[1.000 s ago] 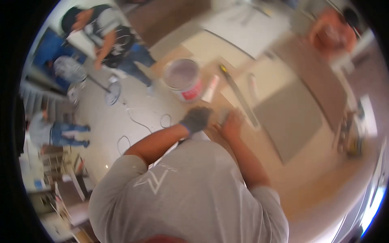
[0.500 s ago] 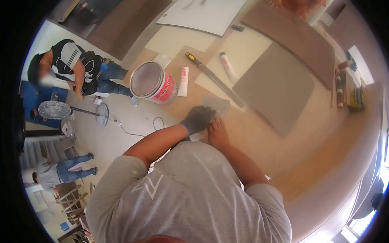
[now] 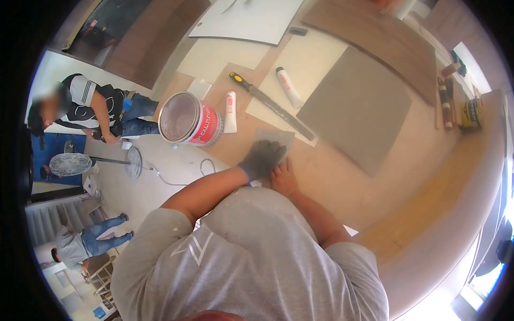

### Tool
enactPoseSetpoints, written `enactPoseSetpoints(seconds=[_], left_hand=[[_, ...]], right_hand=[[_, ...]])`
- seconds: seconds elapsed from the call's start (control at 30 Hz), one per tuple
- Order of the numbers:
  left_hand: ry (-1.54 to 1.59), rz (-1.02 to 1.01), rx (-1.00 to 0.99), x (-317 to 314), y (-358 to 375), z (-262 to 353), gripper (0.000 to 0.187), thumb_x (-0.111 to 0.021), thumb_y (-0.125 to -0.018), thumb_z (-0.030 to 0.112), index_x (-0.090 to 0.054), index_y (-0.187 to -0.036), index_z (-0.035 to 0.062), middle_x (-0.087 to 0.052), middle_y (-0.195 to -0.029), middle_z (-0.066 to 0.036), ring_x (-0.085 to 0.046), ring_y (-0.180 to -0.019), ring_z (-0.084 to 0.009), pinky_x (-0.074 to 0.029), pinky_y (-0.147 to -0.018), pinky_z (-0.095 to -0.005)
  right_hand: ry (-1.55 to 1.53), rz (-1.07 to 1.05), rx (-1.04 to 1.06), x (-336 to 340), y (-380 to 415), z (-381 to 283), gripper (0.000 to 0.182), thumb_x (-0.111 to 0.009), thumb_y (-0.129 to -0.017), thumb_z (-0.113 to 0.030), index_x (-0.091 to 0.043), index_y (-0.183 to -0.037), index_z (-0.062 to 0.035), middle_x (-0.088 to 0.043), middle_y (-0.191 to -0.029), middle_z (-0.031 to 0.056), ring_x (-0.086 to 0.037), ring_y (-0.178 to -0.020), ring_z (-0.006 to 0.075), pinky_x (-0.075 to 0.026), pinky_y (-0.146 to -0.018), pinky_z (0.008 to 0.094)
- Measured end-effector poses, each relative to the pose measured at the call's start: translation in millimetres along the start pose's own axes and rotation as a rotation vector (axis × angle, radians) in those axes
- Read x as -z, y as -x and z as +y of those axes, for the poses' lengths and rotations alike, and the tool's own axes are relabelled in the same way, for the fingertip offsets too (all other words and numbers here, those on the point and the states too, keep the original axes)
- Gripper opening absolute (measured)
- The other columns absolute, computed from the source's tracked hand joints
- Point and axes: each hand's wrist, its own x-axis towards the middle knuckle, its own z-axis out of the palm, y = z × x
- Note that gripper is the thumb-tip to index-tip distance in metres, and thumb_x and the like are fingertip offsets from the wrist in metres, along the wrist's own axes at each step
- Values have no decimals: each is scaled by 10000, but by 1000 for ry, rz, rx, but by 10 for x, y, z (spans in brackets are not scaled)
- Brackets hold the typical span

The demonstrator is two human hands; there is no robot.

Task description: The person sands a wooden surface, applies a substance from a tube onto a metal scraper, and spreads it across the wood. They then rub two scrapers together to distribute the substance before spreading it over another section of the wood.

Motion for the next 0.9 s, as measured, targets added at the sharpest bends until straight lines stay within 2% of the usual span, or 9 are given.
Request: enactPoseSetpoints(seconds=[0.27, 0.37, 0.47, 0.67, 0.7, 0.77, 0.83, 0.87, 0.9], left_hand=[[35, -37, 11, 202, -205, 18, 364, -606, -901, 268, -588, -1236, 126, -611, -1172, -119, -599, -1081, -306, -465, -919, -464], [-11, -22, 12, 227, -438, 2, 354, -613, -907, 265, -587, -1232, 128, -619, -1169, -109, -615, -1078, -309, -483, -903, -464], [44, -63, 46, 220, -310, 17, 378, -625, -888, 259, -589, -1238, 121, -635, -1139, -92, -631, -1051, -305, -498, -869, -467], [-24, 85, 58, 207, -512, -47, 373, -609, -885, 236, -598, -1237, 112, -655, -1113, -84, -650, -992, -293, -523, -830, -443], [18, 191, 83, 131, -491, -53, 293, -607, -880, 229, -648, -1146, 112, -688, -1051, -97, -676, -950, -298, -536, -811, -443], [73, 99, 62, -27, -410, -79, 243, -605, -867, 227, -675, -1071, 115, -706, -996, -105, -691, -929, -302, -539, -797, -451], [130, 109, 78, -81, -188, -160, 201, -601, -856, 225, -696, -998, 120, -720, -947, -115, -707, -901, -307, -542, -788, -455], [152, 172, 100, -59, -112, -155, 184, -597, -851, 225, -703, -962, 124, -725, -926, -120, -715, -883, -310, -542, -787, -456], [147, 59, 171, 108, -62, -140, 198, -598, -841, 237, -704, -963, 123, -721, -929, -121, -712, -853, -314, -546, -752, -462]], right_hand=[[48, 84, -7, -198, -38, 80, 389, -532, -930, -223, -663, -1223, -3, -580, -1279, 186, -412, -1331, 391, -174, -1191, 668], [11, -175, -49, 86, -65, -15, 373, -506, -950, -214, -670, -1221, -16, -565, -1306, 179, -391, -1356, 391, -171, -1197, 658], [80, 6, -27, -189, -47, 93, 357, -499, -966, -239, -686, -1176, -18, -568, -1306, 177, -376, -1376, 399, -173, -1196, 661], [-48, 51, -8, -17, -62, 2, 325, -520, -967, -246, -685, -1117, -10, -554, -1320, 203, -359, -1396, 403, -182, -1183, 668], [-69, -1, -18, -45, -67, 63, 332, -524, -968, -251, -671, -1141, -9, -538, -1333, 219, -355, -1398, 410, -183, -1181, 667], [-121, -103, -25, -92, -30, 143, 352, -532, -971, -260, -644, -1190, -8, -506, -1358, 251, -349, -1400, 423, -186, -1177, 665], [-166, 168, -190, 43, 37, 49, 469, -588, -949, -369, -607, -1241, -3, -451, -1416, 290, -330, -1413, 457, -176, -1178, 661], [-103, 121, -173, 10, 2, 117, 559, -621, -918, -436, -594, -1265, 1, -429, -1445, 292, -317, -1421, 468, -164, -1181, 659], [-41, 79, -150, -84, -40, 180, 651, -654, -887, -502, -581, -1289, 6, -407, -1475, 294, -304, -1429, 479, -153, -1184, 657]])
